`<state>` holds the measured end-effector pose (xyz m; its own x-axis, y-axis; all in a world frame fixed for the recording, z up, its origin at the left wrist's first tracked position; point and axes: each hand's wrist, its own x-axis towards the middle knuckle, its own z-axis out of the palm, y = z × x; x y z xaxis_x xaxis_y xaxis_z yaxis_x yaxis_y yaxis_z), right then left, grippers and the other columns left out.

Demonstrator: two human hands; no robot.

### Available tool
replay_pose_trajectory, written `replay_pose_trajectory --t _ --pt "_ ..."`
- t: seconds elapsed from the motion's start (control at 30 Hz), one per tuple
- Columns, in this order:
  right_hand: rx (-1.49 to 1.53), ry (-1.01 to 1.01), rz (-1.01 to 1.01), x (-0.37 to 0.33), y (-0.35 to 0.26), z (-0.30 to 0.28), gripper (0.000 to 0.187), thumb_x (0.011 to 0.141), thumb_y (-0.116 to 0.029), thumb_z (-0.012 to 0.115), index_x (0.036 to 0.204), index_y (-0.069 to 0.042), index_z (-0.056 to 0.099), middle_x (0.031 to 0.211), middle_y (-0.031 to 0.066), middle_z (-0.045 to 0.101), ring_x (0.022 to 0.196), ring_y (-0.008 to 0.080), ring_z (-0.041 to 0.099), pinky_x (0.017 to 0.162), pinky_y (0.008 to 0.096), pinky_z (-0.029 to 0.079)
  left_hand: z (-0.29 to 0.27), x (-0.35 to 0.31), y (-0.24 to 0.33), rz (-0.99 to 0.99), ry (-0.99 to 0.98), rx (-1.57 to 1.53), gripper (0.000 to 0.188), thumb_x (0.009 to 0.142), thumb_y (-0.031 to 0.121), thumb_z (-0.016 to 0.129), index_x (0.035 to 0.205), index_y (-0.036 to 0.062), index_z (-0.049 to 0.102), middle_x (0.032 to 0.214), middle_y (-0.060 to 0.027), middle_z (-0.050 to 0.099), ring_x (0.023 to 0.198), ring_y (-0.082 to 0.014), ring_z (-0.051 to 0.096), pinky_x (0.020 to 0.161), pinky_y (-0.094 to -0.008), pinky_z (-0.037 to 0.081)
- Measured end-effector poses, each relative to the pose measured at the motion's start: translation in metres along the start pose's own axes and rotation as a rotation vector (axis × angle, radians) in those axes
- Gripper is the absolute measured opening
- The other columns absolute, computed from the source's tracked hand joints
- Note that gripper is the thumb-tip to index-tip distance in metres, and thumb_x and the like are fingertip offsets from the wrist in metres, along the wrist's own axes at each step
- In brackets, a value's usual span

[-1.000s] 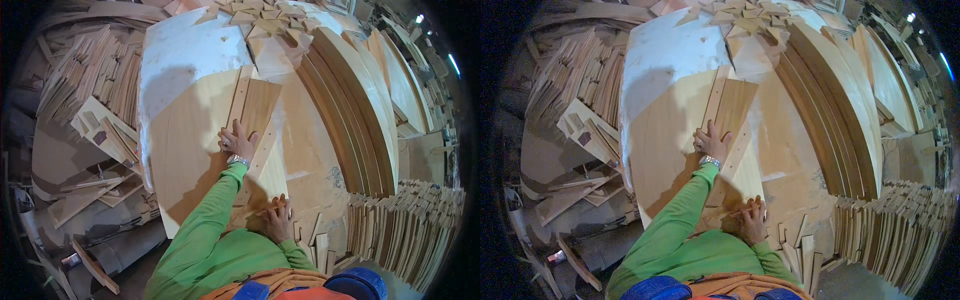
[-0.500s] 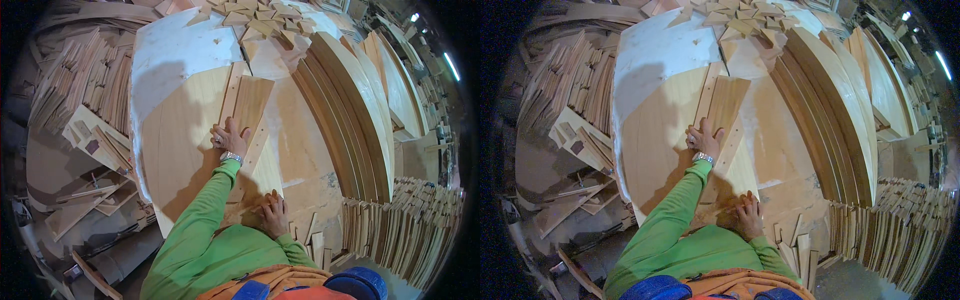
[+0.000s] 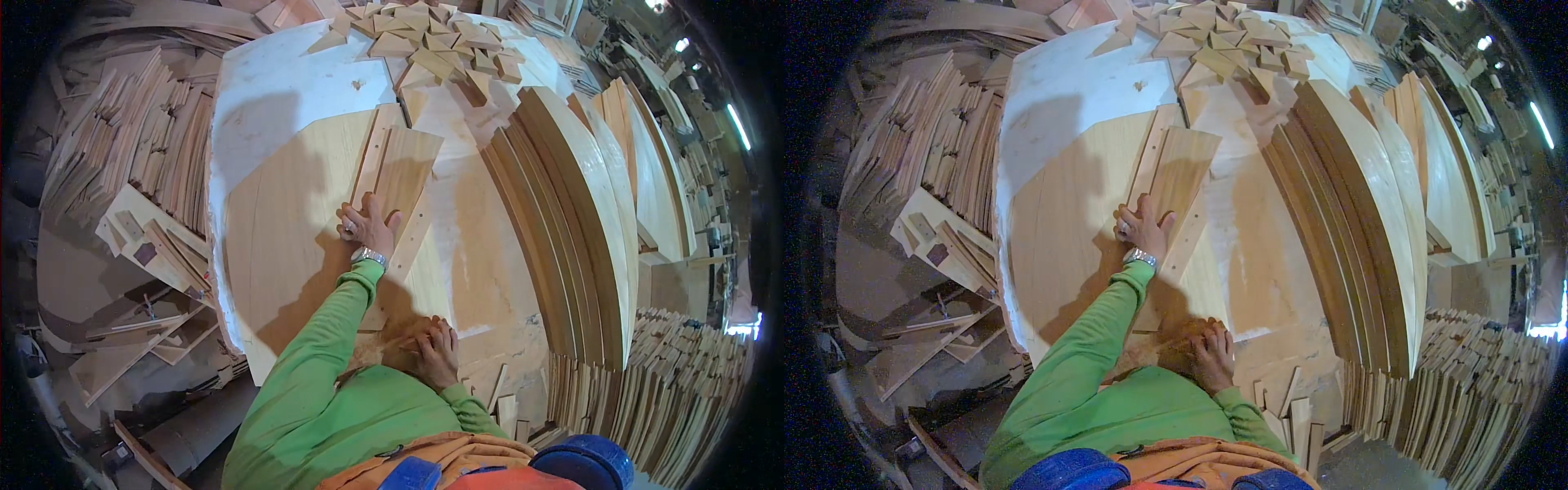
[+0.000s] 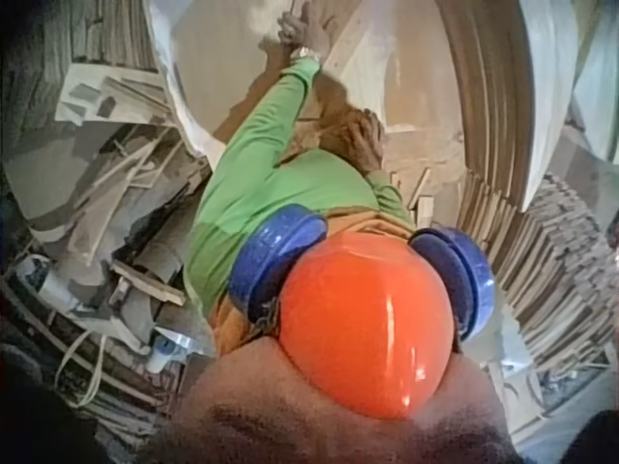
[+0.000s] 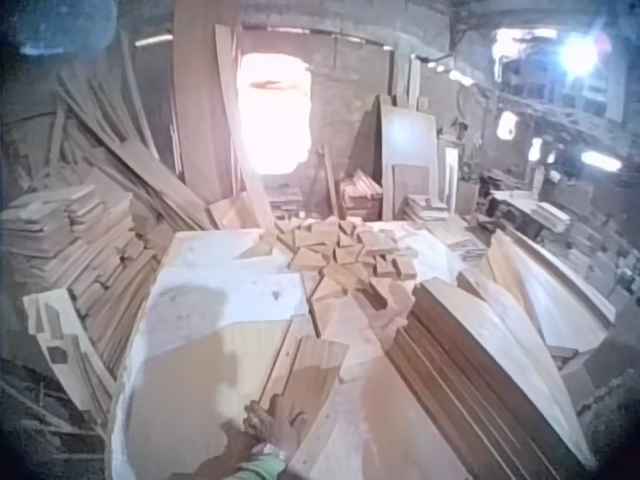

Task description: Sorting and stacking wooden boards and furniture components on a workbench in a workshop.

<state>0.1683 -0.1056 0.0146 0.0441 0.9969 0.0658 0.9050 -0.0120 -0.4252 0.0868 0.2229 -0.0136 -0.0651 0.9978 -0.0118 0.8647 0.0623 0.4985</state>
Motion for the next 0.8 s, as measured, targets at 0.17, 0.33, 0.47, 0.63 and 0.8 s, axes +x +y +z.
replay_pose_trajectory --t 0.17,0.33,0.47,0.63,0.8 --pt "0.003 -0.009 -0.008 0.012 0.005 0.003 0.045 0.085 -0.025 0.081 0.126 -0.011 0.069 0.138 0.0160 0.056 0.146 0.0455 0.044 0.120 0.0626 0.035 0.001 0.012 0.001 -0.001 0.008 -0.036 0.082 0.089 0.052 0.084 0.156 0.0265 0.043 0.159 -0.0342 0.026 0.143 -0.0570 0.029 0.112 -0.0748 0.026" --pt "0.036 -0.048 0.012 0.031 0.004 0.002 0.047 0.086 -0.024 0.081 0.129 -0.011 0.068 0.140 0.0158 0.055 0.146 0.0455 0.043 0.122 0.0625 0.032 0.001 0.027 0.004 0.015 0.044 -0.065 0.083 0.089 0.048 0.085 0.156 0.0227 0.043 0.162 -0.0339 0.024 0.148 -0.0598 0.025 0.111 -0.0763 0.029" --pt "-0.013 -0.093 0.020 0.042 0.008 0.005 0.047 0.086 -0.025 0.081 0.130 -0.011 0.067 0.141 0.0160 0.054 0.147 0.0441 0.042 0.123 0.0621 0.030 0.001 0.039 0.007 0.004 0.020 -0.078 0.084 0.089 0.046 0.086 0.156 0.0205 0.042 0.162 -0.0357 0.023 0.151 -0.0615 0.020 0.112 -0.0764 0.028" --pt "-0.037 -0.100 0.016 0.054 0.013 0.012 0.048 0.086 -0.024 0.081 0.130 -0.012 0.068 0.140 0.0163 0.055 0.147 0.0429 0.042 0.123 0.0616 0.030 0.001 0.053 0.008 0.053 0.044 -0.100 0.097 0.082 0.050 0.090 0.158 0.0179 0.041 0.162 -0.0386 0.020 0.152 -0.0637 0.016 0.113 -0.0783 0.026" --pt "-0.049 -0.104 -0.008 0.072 0.016 0.011 0.048 0.086 -0.024 0.082 0.130 -0.012 0.068 0.140 0.0162 0.055 0.145 0.0428 0.043 0.122 0.0614 0.030 -0.013 0.066 0.012 0.042 -0.062 -0.081 0.115 0.073 0.058 0.092 0.164 0.0161 0.035 0.164 -0.0409 0.015 0.153 -0.0636 0.013 0.116 -0.0798 0.023"
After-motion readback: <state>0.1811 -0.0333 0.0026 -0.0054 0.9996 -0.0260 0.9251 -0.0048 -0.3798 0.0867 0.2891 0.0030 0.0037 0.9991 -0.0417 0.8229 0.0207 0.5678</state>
